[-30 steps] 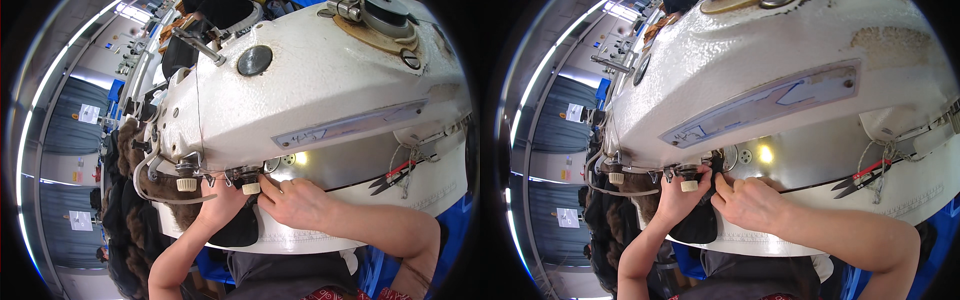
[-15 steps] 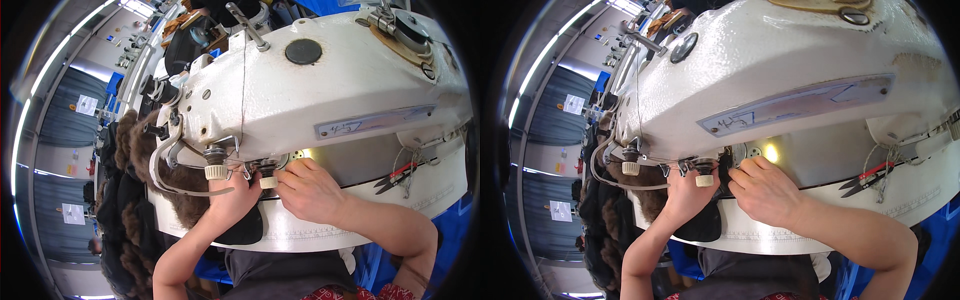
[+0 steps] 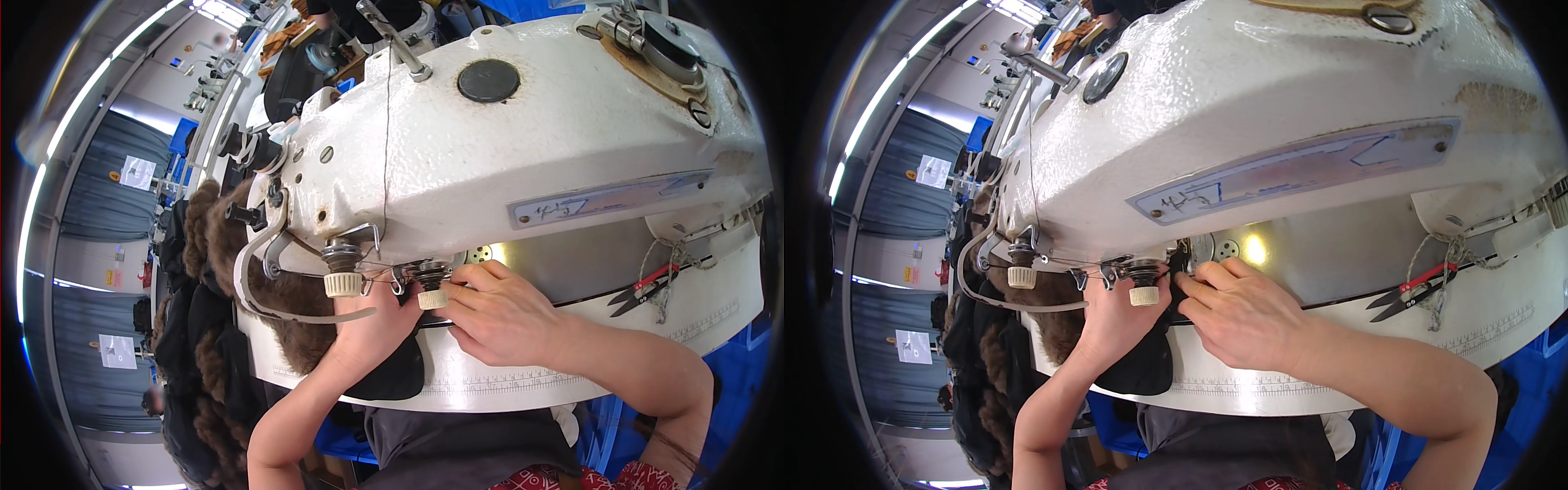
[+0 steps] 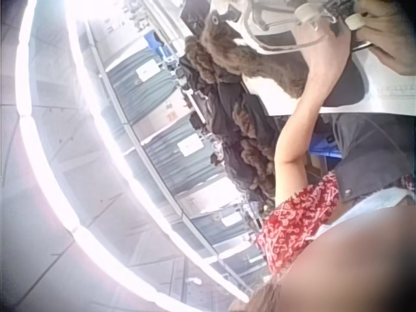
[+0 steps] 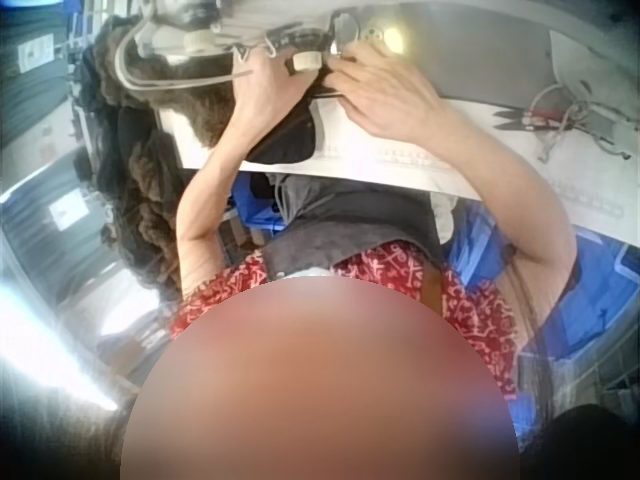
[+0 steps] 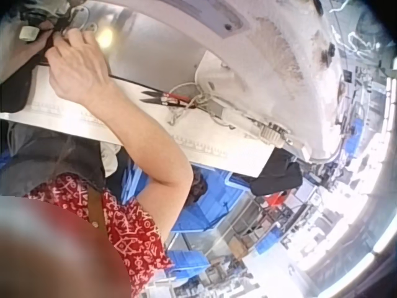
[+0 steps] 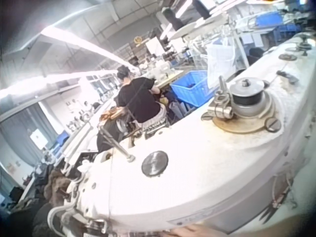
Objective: Sewing fur trim onto a garment using an industrial sewing machine.
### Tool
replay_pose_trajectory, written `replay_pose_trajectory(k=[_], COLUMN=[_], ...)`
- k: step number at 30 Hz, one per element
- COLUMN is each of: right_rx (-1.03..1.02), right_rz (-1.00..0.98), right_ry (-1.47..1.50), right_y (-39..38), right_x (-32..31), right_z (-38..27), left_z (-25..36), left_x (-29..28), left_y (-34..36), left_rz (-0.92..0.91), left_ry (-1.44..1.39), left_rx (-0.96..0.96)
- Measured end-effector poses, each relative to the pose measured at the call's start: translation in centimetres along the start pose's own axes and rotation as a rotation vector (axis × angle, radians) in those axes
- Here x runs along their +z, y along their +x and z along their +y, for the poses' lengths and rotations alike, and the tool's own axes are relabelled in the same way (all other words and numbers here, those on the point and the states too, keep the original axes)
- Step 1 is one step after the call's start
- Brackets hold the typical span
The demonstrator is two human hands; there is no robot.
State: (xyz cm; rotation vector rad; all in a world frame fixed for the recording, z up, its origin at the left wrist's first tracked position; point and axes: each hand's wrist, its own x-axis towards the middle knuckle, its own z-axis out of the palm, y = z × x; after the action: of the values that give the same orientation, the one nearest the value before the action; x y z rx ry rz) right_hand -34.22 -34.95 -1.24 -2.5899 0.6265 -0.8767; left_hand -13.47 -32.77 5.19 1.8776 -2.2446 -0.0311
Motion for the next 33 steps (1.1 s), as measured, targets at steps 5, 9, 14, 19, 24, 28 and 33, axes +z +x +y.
replay_pose_trajectory(k=[5,9,14,19,24,28,33], right_rx=[0.005,-0.055,-0.146,0.055,0.337,0.267,0.189], right_rz=[-0.014,-0.042,-0.03,0.018,0.117,-0.079,-0.173], right_ry=[0.004,0.008,0.017,0.123,0.353,0.223,0.008], right_y=[0.3,0.5,0.7,0.3,0.9,1.4,1.9], right_x=[-0.2,0.0,0.0,-1.3,-1.6,-1.7,-1.3], right_z=[0.1,0.5,0.9,1.3,1.0,1.1,1.1], left_z=[-0.4,-0.3,0.2,0.6,1.1,0.8,1.9], left_x=[0.0,0.2,0.6,1.3,1.4,1.9,1.1], left_y=[-0.2,-0.1,-0.1,-0.2,-1.0,-1.2,-0.9], left_rz=[-0.011,-0.01,-0.007,0.11,0.078,0.176,0.132], left_ry=[-0.066,-0.122,-0.051,0.121,0.081,0.116,0.104], left_rx=[-0.015,-0.03,0.014,0.181,0.102,0.203,0.2])
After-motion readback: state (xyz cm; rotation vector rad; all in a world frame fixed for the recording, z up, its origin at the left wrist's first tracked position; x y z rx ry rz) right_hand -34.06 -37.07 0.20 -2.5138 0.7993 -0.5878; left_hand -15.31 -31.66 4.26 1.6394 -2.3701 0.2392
